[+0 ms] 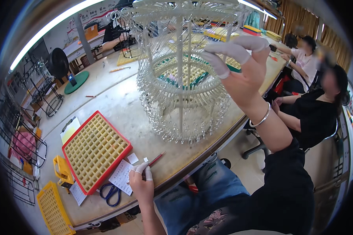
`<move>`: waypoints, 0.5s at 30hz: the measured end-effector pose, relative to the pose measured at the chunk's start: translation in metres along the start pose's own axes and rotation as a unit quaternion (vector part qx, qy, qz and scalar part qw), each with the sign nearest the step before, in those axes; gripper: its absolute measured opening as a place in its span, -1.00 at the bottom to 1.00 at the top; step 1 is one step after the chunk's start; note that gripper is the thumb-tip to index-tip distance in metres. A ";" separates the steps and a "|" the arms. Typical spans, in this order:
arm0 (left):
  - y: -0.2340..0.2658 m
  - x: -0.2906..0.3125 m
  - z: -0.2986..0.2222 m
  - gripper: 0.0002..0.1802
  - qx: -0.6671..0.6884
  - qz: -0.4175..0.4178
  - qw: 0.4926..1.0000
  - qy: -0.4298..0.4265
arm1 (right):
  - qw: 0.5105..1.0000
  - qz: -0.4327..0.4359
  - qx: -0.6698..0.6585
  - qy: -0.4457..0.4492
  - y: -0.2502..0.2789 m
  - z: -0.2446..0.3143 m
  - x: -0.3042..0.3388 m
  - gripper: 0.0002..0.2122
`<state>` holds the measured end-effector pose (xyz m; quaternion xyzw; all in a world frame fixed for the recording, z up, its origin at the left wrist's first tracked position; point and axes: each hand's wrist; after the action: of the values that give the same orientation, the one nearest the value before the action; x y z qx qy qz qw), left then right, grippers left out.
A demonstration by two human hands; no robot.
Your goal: The person assembles a crystal chandelier by hand, wearing white gloves. They repeatedly pick up small crystal components from a tray, thread them onto wires, and attach them to the hanging metal frame. The process involves precise hand manipulation to secure each piece onto the structure.
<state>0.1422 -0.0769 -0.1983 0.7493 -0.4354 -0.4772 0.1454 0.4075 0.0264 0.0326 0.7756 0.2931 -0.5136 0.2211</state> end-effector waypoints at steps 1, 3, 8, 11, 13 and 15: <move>0.000 0.000 0.000 -0.86 0.003 -0.001 1.000 0.001 | 1.000 0.001 0.007 -0.010 -0.003 0.001 -0.001 -0.75; 0.000 0.001 0.001 -0.86 0.013 0.002 1.000 0.006 | 0.999 0.002 0.024 -0.030 -0.008 0.004 -0.007 -0.75; 0.000 0.001 0.003 -0.86 0.007 -0.010 1.000 -0.003 | 0.999 0.009 0.031 -0.019 -0.018 0.005 -0.011 -0.74; 0.000 0.000 0.004 -0.86 0.018 -0.006 1.000 0.005 | 0.999 0.009 0.036 -0.009 -0.023 0.004 -0.014 -0.75; 0.000 0.000 0.005 -0.86 0.016 -0.008 1.000 0.004 | 0.999 0.013 0.035 -0.013 -0.024 0.003 -0.014 -0.76; 0.002 0.000 0.001 -0.86 0.024 -0.001 1.000 0.019 | 0.999 0.022 0.031 -0.021 -0.023 0.002 -0.015 -0.77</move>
<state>0.1403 -0.0781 -0.1975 0.7619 -0.4433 -0.4524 0.1354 0.3857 0.0384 0.0445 0.7775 0.2550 -0.5335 0.2141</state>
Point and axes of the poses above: each hand's wrist, its own x-axis away from the middle knuckle, its own y-axis out of the back of the hand, z = x × y, and after that the axes turned 11 degrees about -x, right-handed
